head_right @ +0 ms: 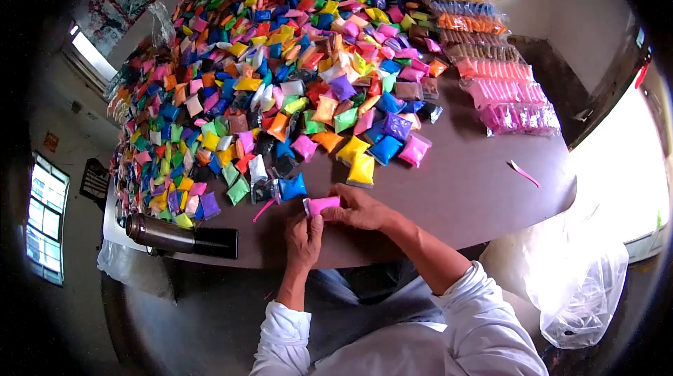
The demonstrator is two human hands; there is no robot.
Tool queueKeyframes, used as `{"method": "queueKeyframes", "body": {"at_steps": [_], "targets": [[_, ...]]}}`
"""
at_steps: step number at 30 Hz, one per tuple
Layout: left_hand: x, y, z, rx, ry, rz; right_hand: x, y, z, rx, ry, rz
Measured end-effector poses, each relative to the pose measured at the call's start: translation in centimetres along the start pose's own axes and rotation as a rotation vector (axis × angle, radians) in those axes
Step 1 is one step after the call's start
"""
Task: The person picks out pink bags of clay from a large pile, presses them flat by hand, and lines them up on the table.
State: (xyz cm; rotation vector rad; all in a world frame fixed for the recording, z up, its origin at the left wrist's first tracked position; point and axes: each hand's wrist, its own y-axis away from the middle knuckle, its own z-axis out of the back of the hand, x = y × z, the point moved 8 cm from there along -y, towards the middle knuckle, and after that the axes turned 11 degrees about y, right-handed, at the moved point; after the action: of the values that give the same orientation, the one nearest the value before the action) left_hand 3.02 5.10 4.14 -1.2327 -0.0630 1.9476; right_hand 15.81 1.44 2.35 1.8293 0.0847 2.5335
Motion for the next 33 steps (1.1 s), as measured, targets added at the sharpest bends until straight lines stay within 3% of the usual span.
{"method": "queueKeyframes", "body": {"at_steps": [2,5,7,14,19,22,26,31,33], "targets": [[0.4,0.0,-0.2,0.02,0.02,-0.023,-0.2,0.0,0.1,-0.056,-0.007,-0.012],[0.0,0.1,-0.2,0.003,0.008,-0.072,0.5,-0.1,-0.2,-0.081,-0.234,0.143],[-0.2,0.2,-0.3,0.029,-0.041,-0.123,1.2,0.1,-0.3,-0.116,0.065,0.191],[-1.1,0.0,0.0,0.003,0.012,-0.148,0.6,0.0,-0.5,-0.165,0.156,0.198],[-1.5,0.2,-0.3,-0.013,0.012,-0.186,-0.2,0.2,-0.4,-0.151,0.118,0.094],[-0.6,0.2,-0.6,0.083,0.014,-0.075,1.3,0.7,-0.2,-0.17,-0.016,0.16],[-0.2,0.3,-0.3,0.019,0.048,-0.044,1.2,0.4,-0.5,-0.163,0.001,0.218],[-0.4,0.3,-0.3,0.058,-0.014,-0.066,0.0,-0.2,-1.0,-0.087,-0.175,0.167],[0.0,0.4,-0.7,0.144,0.009,0.014,-0.1,-0.1,-0.8,-0.091,-0.256,0.146]]}}
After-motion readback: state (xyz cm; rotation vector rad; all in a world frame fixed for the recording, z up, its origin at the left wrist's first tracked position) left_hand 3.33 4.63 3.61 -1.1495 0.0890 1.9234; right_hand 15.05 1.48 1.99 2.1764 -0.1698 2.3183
